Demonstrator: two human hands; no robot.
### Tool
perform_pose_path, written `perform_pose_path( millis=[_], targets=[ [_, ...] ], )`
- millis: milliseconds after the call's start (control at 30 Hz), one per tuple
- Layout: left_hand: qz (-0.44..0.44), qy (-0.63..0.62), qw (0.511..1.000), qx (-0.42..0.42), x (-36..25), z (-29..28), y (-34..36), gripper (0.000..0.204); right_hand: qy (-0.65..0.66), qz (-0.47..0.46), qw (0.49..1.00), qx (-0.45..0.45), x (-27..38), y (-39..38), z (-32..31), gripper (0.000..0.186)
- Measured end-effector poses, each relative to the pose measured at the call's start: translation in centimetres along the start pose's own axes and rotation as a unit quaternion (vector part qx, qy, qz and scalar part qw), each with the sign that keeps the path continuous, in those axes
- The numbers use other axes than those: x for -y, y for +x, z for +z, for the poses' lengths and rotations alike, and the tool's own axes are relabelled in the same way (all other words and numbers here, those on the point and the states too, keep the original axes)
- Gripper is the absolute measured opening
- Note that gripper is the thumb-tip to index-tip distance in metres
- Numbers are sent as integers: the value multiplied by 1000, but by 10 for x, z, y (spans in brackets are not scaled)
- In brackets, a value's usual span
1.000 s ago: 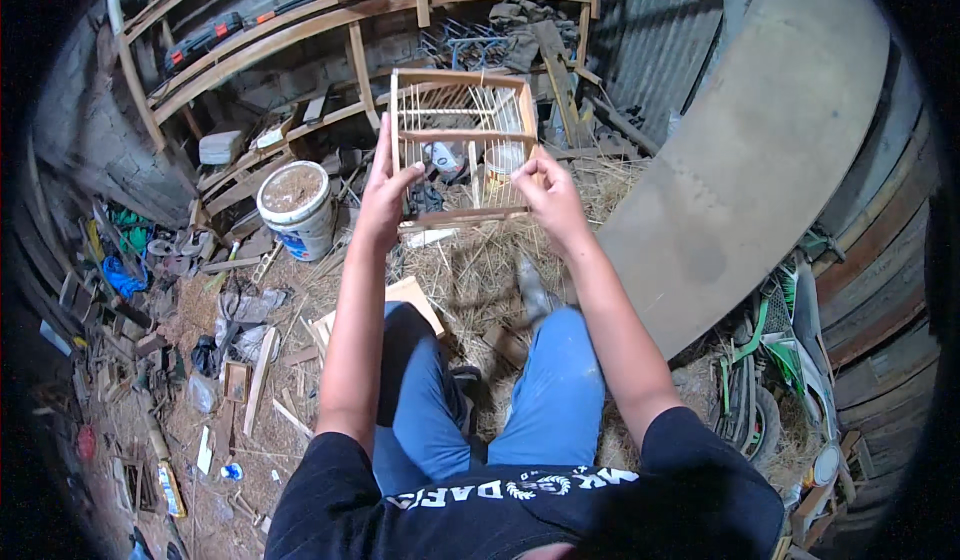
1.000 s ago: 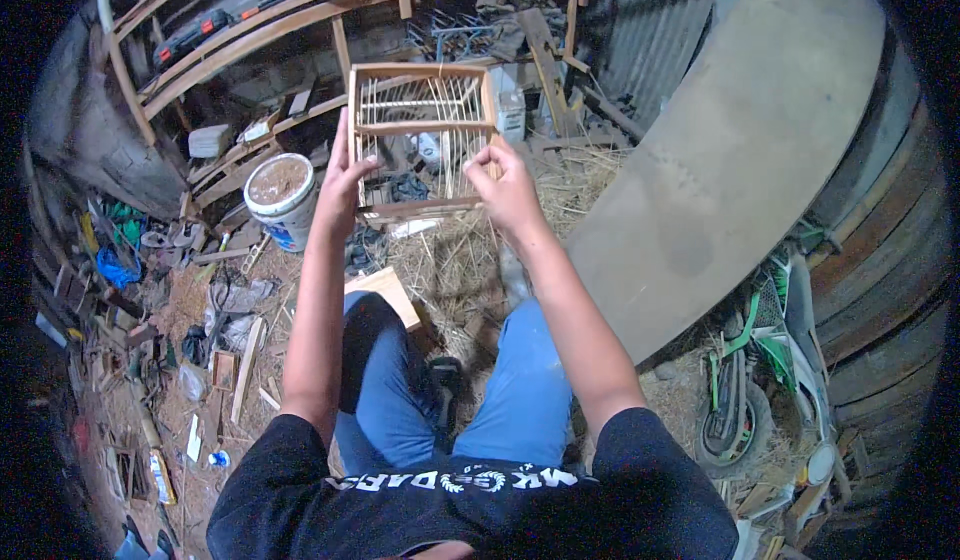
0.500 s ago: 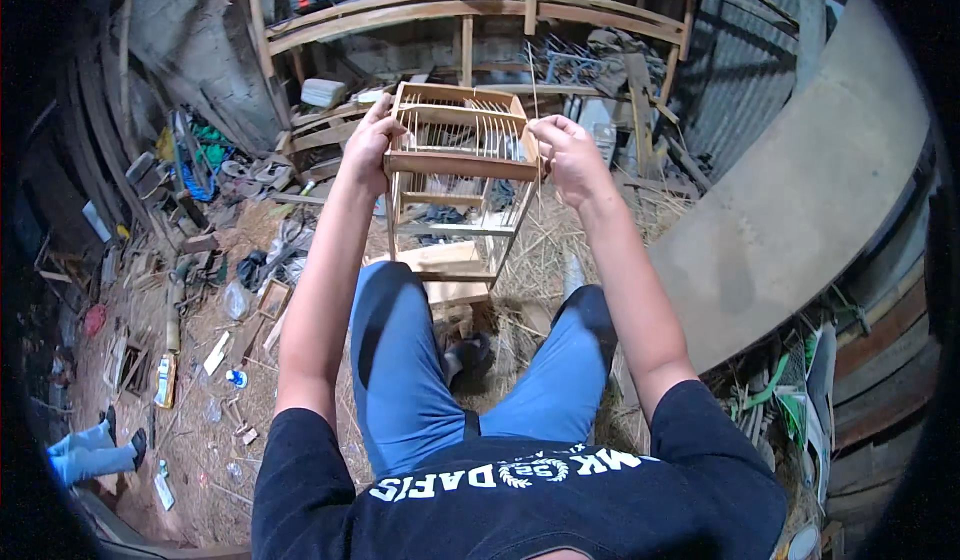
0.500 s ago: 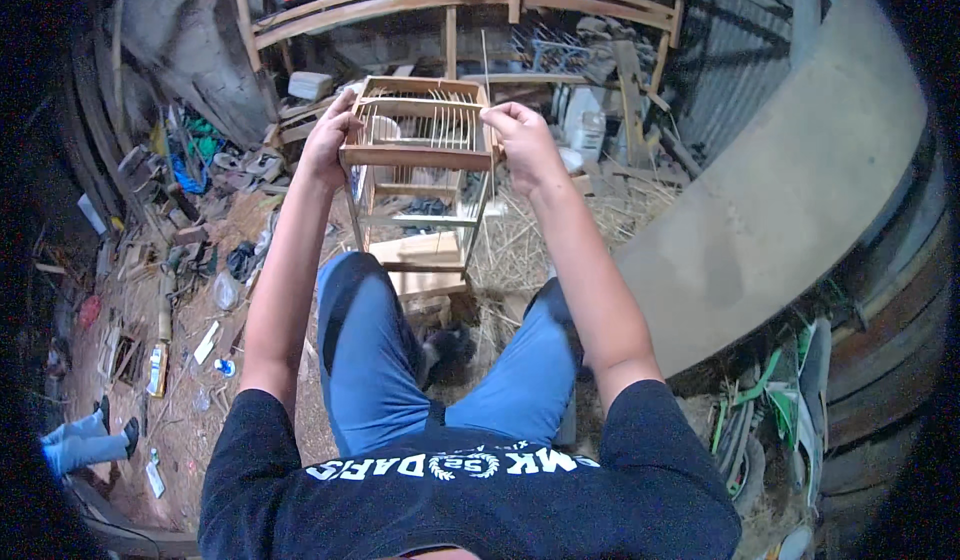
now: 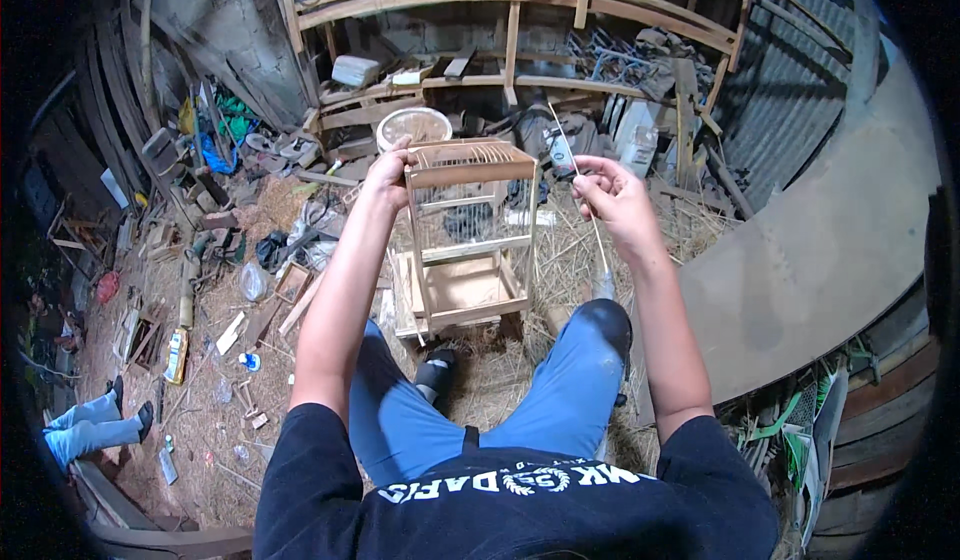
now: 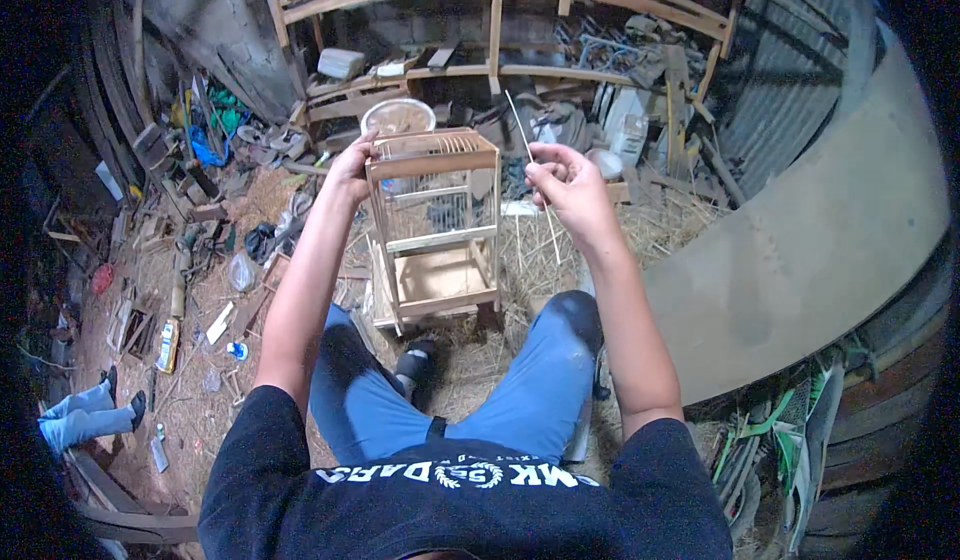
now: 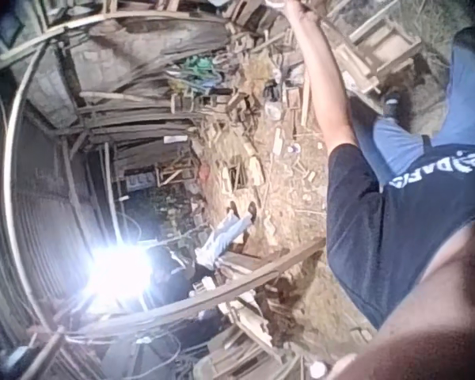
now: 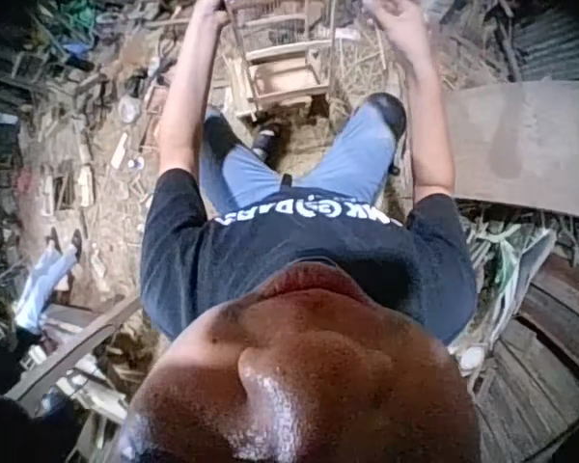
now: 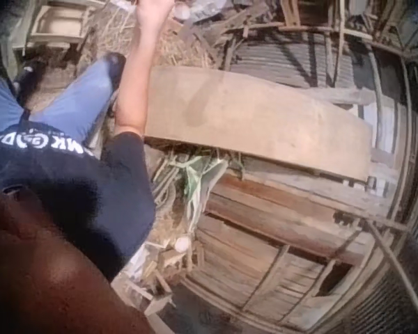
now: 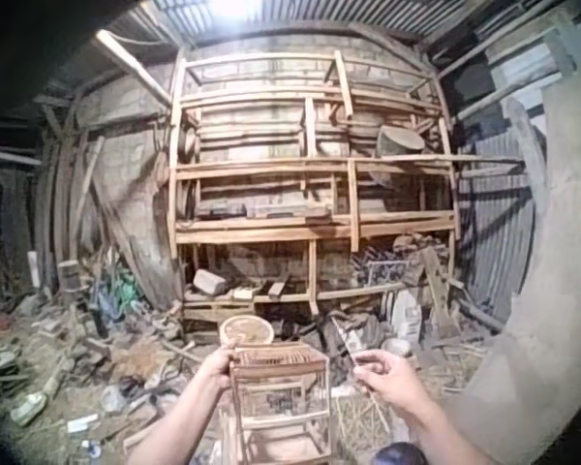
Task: The person assembles a small wooden bird cage by hand, inserting thin wooden rods into the pre-drilled holes of the frame and sliding the rods through the interior to secure them.
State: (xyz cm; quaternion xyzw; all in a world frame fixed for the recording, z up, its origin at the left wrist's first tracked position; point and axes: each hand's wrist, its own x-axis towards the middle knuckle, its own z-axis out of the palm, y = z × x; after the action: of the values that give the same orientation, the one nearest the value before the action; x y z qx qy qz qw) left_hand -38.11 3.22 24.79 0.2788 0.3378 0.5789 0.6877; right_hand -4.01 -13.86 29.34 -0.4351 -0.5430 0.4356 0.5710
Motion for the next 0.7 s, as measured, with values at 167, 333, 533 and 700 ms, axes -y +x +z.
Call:
perform_pose_path(
  millis=[167, 333, 533, 700],
  targets=[
    [-50, -23, 998, 33, 6, -29, 11, 86, 41, 28, 999, 18, -16, 11, 21, 43],
    [-58, -48, 996, 57, 10, -85, 38, 97, 31, 59, 997, 45, -27, 35, 59, 33],
    [-74, -71, 990, 93, -1, -108, 48, 98, 109, 46, 988, 96, -38, 56, 90, 35],
    [-61, -53, 994, 74, 5, -123, 50, 91, 46, -5, 997, 67, -42, 58, 113, 29]
  ],
)
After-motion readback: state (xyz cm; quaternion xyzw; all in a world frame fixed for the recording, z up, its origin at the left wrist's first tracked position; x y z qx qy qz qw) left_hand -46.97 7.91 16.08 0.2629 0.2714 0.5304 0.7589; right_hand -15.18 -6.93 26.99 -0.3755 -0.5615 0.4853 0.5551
